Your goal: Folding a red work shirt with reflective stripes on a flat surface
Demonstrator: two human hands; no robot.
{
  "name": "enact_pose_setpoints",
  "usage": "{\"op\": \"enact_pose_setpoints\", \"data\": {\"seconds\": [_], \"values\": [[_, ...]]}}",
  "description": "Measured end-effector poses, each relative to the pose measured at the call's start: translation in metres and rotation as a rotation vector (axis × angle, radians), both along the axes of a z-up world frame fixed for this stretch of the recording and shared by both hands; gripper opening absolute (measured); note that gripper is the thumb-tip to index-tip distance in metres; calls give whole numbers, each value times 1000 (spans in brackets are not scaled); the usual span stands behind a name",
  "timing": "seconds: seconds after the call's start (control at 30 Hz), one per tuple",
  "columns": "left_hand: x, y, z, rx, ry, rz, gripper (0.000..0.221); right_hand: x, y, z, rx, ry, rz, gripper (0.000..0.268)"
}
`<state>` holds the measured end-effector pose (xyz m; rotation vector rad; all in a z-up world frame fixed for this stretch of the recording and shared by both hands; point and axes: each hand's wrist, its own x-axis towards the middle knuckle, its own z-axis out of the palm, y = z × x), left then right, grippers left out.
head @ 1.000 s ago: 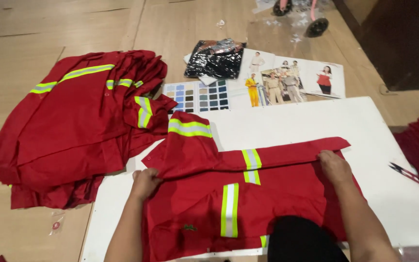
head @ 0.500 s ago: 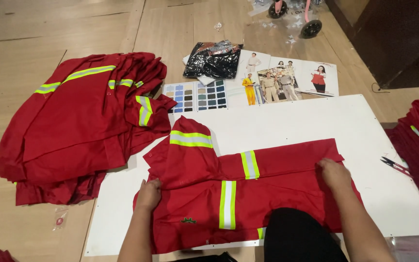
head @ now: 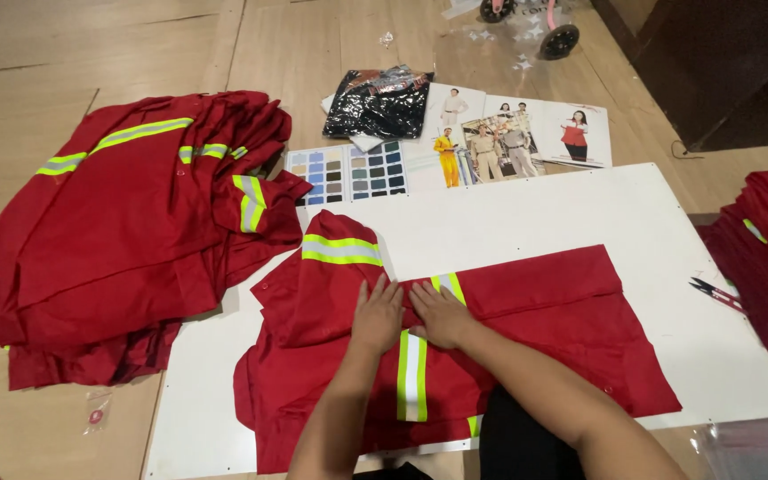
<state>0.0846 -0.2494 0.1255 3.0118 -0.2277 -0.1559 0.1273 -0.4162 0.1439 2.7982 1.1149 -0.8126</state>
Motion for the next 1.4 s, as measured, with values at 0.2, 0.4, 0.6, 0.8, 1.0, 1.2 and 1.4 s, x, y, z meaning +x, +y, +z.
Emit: {"op": "enact_pose_setpoints", "data": {"seconds": [0.2, 0.4, 0.6, 0.8, 1.0, 1.2, 1.4], "values": [[0, -2, -58, 72, 190, 94, 57, 7, -24, -30, -62, 32, 2, 88], [8, -25, -12, 46, 58, 8, 60, 8, -20, -24, -91, 66, -10, 99], [10, -20, 2, 17, 368, 126, 64, 24, -62, -9, 38, 159, -261, 97], [5, -23, 23, 2, 458, 141, 62, 55, -195, -26, 35, -95, -847, 80], [7, -21, 39, -23, 476, 89, 71, 89, -316, -95, 160, -92, -834, 70], [3, 10, -7, -40, 170, -88, 80, 70, -374, -120, 7, -397, -588, 48], [-75, 94, -65, 7, -340, -171, 64, 69, -370, -140, 108, -827, -338, 33]]}}
